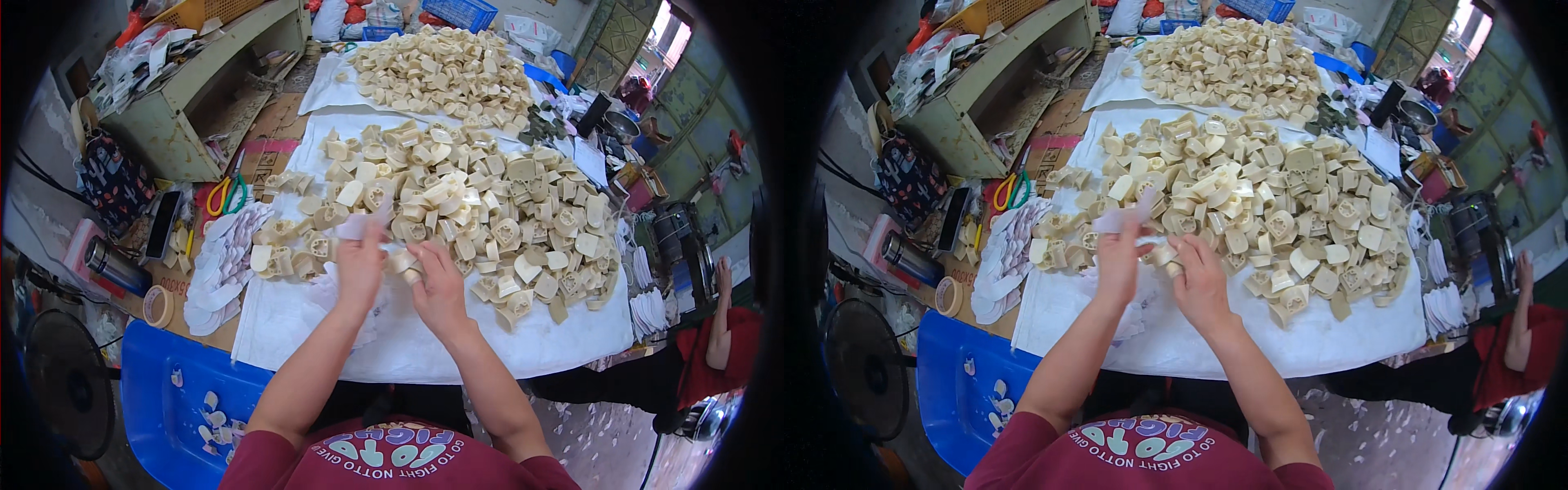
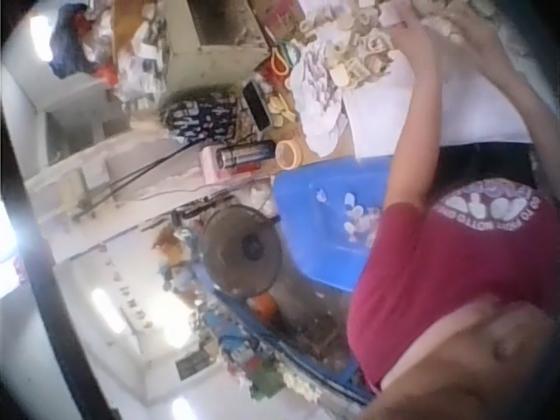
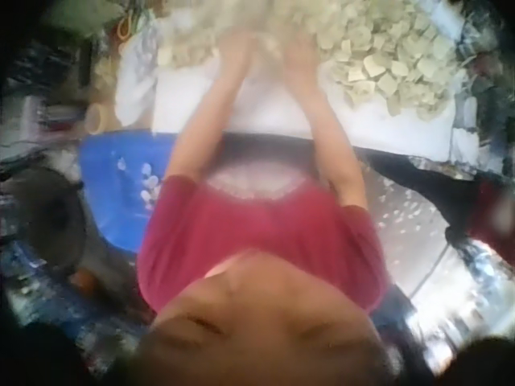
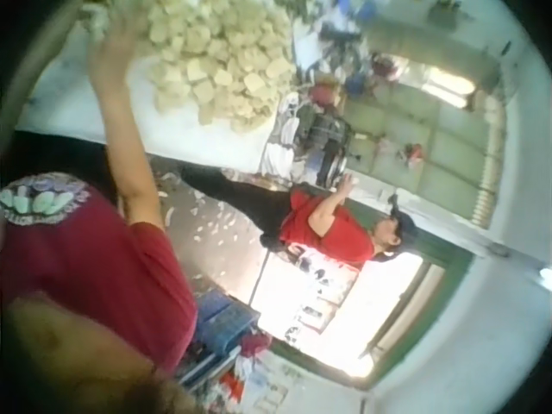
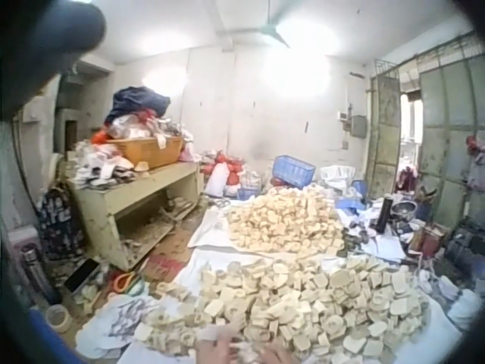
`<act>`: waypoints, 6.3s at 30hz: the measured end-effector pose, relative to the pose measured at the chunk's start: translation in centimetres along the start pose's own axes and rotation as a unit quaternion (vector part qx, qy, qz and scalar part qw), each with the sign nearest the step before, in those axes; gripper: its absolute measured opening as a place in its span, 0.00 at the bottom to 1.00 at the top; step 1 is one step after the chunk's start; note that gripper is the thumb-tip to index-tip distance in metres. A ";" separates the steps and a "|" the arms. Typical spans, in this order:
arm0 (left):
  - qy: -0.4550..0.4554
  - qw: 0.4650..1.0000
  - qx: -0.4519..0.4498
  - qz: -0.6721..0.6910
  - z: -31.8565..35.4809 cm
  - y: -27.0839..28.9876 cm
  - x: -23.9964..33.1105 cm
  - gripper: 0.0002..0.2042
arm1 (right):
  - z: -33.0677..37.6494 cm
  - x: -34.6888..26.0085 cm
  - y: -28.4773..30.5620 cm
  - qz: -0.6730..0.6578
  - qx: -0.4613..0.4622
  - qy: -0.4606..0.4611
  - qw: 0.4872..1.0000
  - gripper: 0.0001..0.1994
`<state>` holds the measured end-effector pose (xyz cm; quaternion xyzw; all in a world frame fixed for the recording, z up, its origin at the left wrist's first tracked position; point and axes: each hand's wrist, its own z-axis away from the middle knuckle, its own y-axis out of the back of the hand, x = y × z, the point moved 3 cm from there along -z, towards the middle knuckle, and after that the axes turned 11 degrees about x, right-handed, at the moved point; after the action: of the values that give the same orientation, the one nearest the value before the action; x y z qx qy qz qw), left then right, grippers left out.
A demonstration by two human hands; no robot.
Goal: The person repeatedly picks up small beige plastic components and thin white sheets from a table. They insert the plastic parts into the sheets, fold the sheets around the parts, and place the finished units into a blue bin. The process is repetitive and involves handling items one at a time.
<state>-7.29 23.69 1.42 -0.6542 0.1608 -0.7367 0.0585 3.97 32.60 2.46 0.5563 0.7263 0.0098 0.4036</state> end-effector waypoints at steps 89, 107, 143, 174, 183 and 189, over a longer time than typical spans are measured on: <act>0.021 0.981 -0.193 0.018 9.9 5.0 9.0 0.14 | -1.8 -9.8 8.1 -0.029 -0.002 0.160 0.987 0.16; 0.162 0.948 -0.265 -0.066 7.6 5.9 5.9 0.14 | -1.4 -7.5 7.3 -0.004 -0.119 0.150 0.981 0.14; -0.294 0.904 -0.266 -0.163 8.3 3.9 8.5 0.06 | -1.1 -6.4 6.3 -0.151 -0.111 -0.155 0.970 0.09; -0.393 0.885 -0.184 -0.167 9.5 4.4 6.6 0.13 | 2.2 -7.4 5.8 -0.206 -0.062 -0.194 0.957 0.16; -0.150 0.967 -0.184 -0.087 9.2 3.9 5.5 0.09 | 2.0 -4.7 4.7 -0.288 -0.089 -0.166 0.939 0.12; 0.233 0.950 -0.200 0.058 9.3 3.4 5.3 0.07 | 1.1 -4.6 5.4 -0.441 -0.103 -0.323 0.831 0.07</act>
<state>0.74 17.46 6.19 -0.4524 0.3518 -0.8165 -0.0696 9.22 30.42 6.85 0.1038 0.7175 -0.2746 0.6317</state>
